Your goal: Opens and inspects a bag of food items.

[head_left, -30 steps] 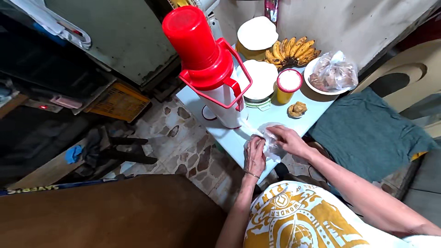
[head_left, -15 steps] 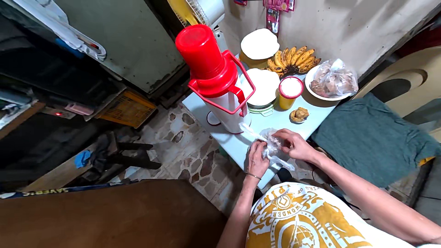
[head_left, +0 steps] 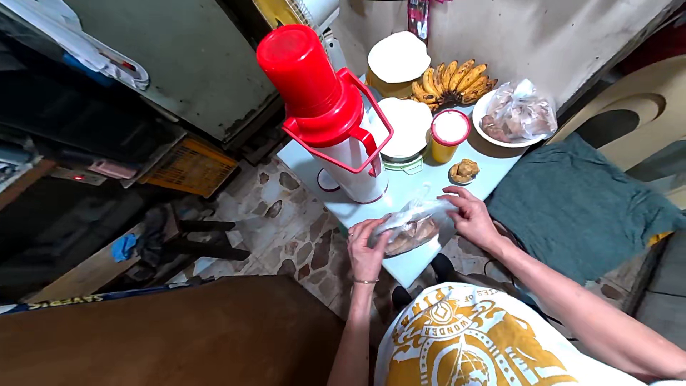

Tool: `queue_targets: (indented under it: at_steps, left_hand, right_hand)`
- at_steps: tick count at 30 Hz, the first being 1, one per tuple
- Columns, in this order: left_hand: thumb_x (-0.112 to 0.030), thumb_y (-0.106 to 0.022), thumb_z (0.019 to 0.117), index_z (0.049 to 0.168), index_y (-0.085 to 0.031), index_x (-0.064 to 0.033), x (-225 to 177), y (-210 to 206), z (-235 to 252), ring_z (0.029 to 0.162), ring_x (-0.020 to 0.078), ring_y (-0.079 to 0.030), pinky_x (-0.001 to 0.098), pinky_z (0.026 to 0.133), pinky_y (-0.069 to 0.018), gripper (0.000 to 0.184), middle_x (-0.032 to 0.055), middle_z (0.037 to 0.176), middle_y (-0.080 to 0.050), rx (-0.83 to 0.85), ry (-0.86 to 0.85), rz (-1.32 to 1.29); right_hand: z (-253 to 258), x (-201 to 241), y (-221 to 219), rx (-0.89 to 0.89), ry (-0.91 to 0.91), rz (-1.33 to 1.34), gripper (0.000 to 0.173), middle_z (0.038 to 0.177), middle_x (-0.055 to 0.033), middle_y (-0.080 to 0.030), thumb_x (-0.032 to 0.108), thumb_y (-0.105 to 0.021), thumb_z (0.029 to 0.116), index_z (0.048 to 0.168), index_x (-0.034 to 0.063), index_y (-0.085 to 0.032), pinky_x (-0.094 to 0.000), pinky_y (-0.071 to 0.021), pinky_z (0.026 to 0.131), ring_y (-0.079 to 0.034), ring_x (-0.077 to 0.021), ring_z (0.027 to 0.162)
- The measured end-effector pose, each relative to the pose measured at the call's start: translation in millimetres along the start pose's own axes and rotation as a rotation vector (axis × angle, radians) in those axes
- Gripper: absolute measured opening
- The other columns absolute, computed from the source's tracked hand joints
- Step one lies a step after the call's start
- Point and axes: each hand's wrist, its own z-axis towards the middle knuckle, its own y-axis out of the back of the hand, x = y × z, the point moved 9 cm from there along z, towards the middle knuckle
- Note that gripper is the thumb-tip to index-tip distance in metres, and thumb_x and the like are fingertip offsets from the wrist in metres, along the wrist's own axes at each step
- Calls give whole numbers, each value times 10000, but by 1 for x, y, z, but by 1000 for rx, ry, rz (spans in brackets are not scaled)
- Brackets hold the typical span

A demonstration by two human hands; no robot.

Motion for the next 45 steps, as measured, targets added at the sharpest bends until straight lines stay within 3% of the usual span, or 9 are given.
queue_targets:
  at_steps: [3, 6, 11, 17, 21, 29, 33, 38, 45]
  left_hand:
    - [-171, -778, 851, 1195, -758, -116, -40, -22, 4, 1190, 326, -598, 586, 1049, -365, 349, 102, 1160, -716, 105, -184, 194]
    - [-128, -752, 876, 1020, -792, -49, -60, -36, 9, 999, 314, -676, 510, 921, -492, 169, 131, 1008, -736, 100, -370, 193]
    - [-194, -719, 919, 919, -805, -25, -60, -38, 8, 959, 307, -694, 447, 885, -535, 189, 123, 927, -753, 163, -407, 145]
    - [-134, -713, 936, 875, -784, -6, -37, 17, 13, 923, 168, -657, 298, 894, -496, 159, 87, 879, -737, -152, -204, 48]
    - [-95, -588, 1020, 1071, -695, -35, -23, 17, 10, 936, 40, -667, 238, 875, -551, 132, -21, 1002, -714, -314, 203, -491]
    - [-145, -559, 1019, 1119, -619, -76, -38, 49, -2, 1049, 82, -651, 290, 941, -549, 135, -18, 1098, -684, -260, 139, -492]
    - [-96, -663, 942, 1419, -321, 67, -78, 104, -23, 1092, 52, -608, 239, 925, -551, 610, 53, 1301, -520, -509, 9, -260]
    - [-215, -745, 895, 898, -698, -154, -174, 62, -35, 954, 86, -676, 268, 899, -551, 77, -26, 921, -700, -296, -416, 82]
    - [-85, -649, 878, 946, -770, -66, -94, -22, -19, 805, 250, -697, 430, 740, -539, 140, 87, 924, -734, 64, -442, 361]
  right_hand:
    - [-4, 33, -24, 103, 98, -37, 537, 1374, -196, -624, -90, -660, 802, 1330, 14, -662, -562, -578, 846, -691, -354, 1089]
    - [-6, 62, -33, 53, 251, -146, 551, 1341, -197, -628, -2, -679, 814, 1363, 7, -633, -484, -577, 600, -701, -286, 753]
    - [-12, 67, -29, -49, 433, -301, 195, 994, -160, -757, -28, -660, 816, 973, 5, -772, -466, -541, 488, -709, -290, 621]
    - [-2, 38, 1, -148, 136, 126, 105, 977, -102, -744, 36, -657, 937, 941, -9, -751, -261, -572, 753, -692, -97, 817]
    - [1, 32, -9, -133, -317, 645, 147, 918, -46, -720, -113, -654, 868, 943, 6, -694, -188, -437, 405, -490, -17, 454]
    - [-3, 49, 8, -71, -33, 592, 278, 959, -24, -641, -131, -756, 717, 846, 58, -598, -222, -564, 725, -632, -77, 844]
    - [-16, 41, 20, -64, -18, 610, 263, 1018, -21, -664, -114, -751, 754, 891, 69, -621, -233, -596, 800, -666, -84, 923]
    - [-17, 55, 4, -34, -21, 629, 226, 960, -21, -650, -104, -740, 790, 871, 59, -606, -199, -590, 737, -656, -65, 848]
    - [-23, 51, 3, -25, -31, 572, 234, 848, 41, -649, -101, -727, 783, 883, 84, -625, -181, -542, 657, -609, -18, 714]
